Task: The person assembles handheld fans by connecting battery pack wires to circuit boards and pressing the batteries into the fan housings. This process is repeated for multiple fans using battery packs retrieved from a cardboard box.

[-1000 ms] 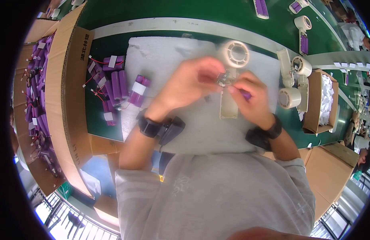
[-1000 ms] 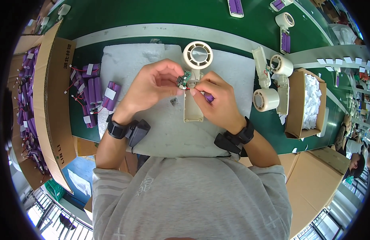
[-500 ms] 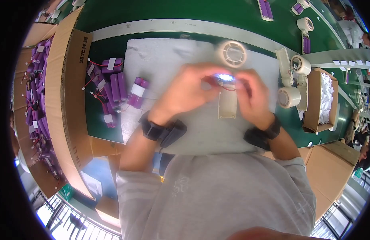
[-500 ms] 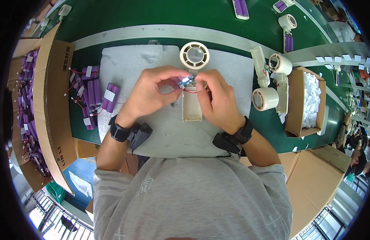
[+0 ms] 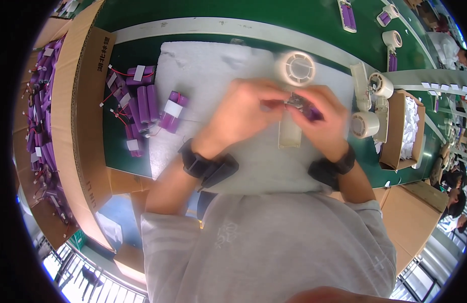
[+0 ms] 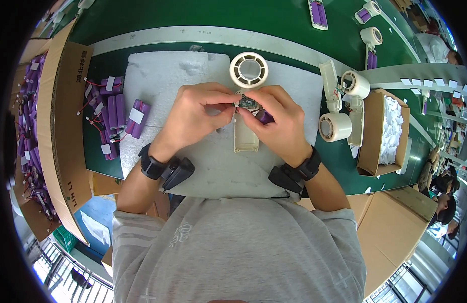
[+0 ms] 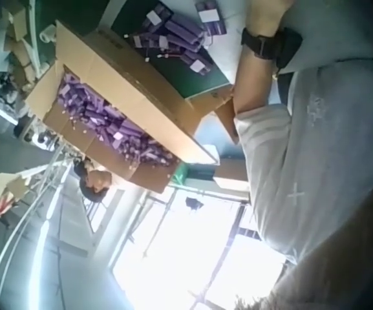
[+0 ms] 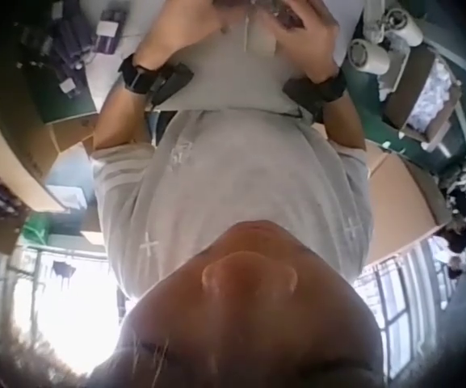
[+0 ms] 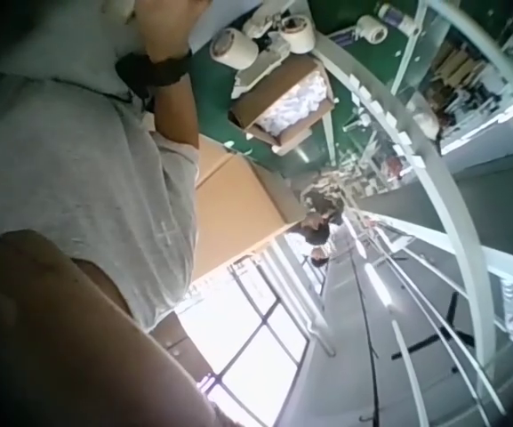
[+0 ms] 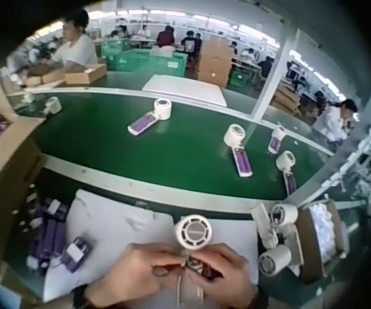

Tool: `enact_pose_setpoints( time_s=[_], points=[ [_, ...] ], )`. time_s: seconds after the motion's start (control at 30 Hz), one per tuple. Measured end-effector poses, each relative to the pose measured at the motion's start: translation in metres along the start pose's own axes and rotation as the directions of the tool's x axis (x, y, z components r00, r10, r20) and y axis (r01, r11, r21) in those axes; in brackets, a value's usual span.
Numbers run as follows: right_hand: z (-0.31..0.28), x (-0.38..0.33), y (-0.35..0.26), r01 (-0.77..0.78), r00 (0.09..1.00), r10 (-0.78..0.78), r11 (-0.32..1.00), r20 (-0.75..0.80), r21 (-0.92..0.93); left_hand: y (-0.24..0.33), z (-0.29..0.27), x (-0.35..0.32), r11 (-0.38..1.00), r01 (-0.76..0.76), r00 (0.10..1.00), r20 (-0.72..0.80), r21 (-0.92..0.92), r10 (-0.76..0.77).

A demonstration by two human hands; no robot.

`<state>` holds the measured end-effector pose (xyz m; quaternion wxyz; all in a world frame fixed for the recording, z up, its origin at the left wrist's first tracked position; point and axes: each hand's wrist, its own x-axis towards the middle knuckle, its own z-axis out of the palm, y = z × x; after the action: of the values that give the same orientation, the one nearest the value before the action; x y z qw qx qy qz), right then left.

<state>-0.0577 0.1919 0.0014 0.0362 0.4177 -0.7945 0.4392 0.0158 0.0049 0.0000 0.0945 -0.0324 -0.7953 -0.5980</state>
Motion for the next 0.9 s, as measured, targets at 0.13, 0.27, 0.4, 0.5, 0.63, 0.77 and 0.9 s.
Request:
enact_pose_setpoints(
  time_s=[0.13, 0.27, 0.4, 0.5, 0.63, 0.77, 0.9],
  points=[
    [0.001, 0.000, 0.001, -0.022, 1.000, 0.022, 1.000, -0.003, 0.019, 0.001, 0.001, -0.001, 0.994, -0.043, 0.999, -0.001, 0.102, 0.043],
    [0.002, 0.002, -0.004, -0.067, 0.997, 0.068, 0.998, -0.029, 0.019, -0.002, 0.002, -0.001, 0.989, -0.062, 0.998, -0.013, 0.131, 0.064],
    [0.000, 0.003, -0.007, -0.196, 0.980, 0.198, 0.975, -0.006, 0.108, -0.001, 0.003, -0.001, 0.995, -0.032, 0.999, -0.005, 0.099, 0.032],
    [-0.001, 0.000, -0.008, -0.268, 0.963, 0.268, 0.952, 0.018, 0.147, -0.001, 0.004, -0.001, 1.000, 0.021, 1.000, -0.008, -0.007, -0.021],
    [-0.004, -0.005, -0.010, -0.288, 0.957, 0.287, 0.950, 0.024, 0.118, -0.001, 0.005, 0.002, 0.992, 0.116, 0.993, 0.036, -0.042, -0.115],
    [-0.002, -0.007, -0.011, -0.239, 0.971, 0.239, 0.970, 0.001, 0.054, 0.003, 0.004, 0.002, 0.982, 0.175, 0.977, 0.134, -0.069, -0.165],
    [0.000, -0.007, -0.011, -0.164, 0.986, 0.164, 0.986, -0.016, -0.022, 0.006, 0.002, 0.002, 0.976, 0.212, 0.967, 0.155, -0.044, -0.203]
  ],
)
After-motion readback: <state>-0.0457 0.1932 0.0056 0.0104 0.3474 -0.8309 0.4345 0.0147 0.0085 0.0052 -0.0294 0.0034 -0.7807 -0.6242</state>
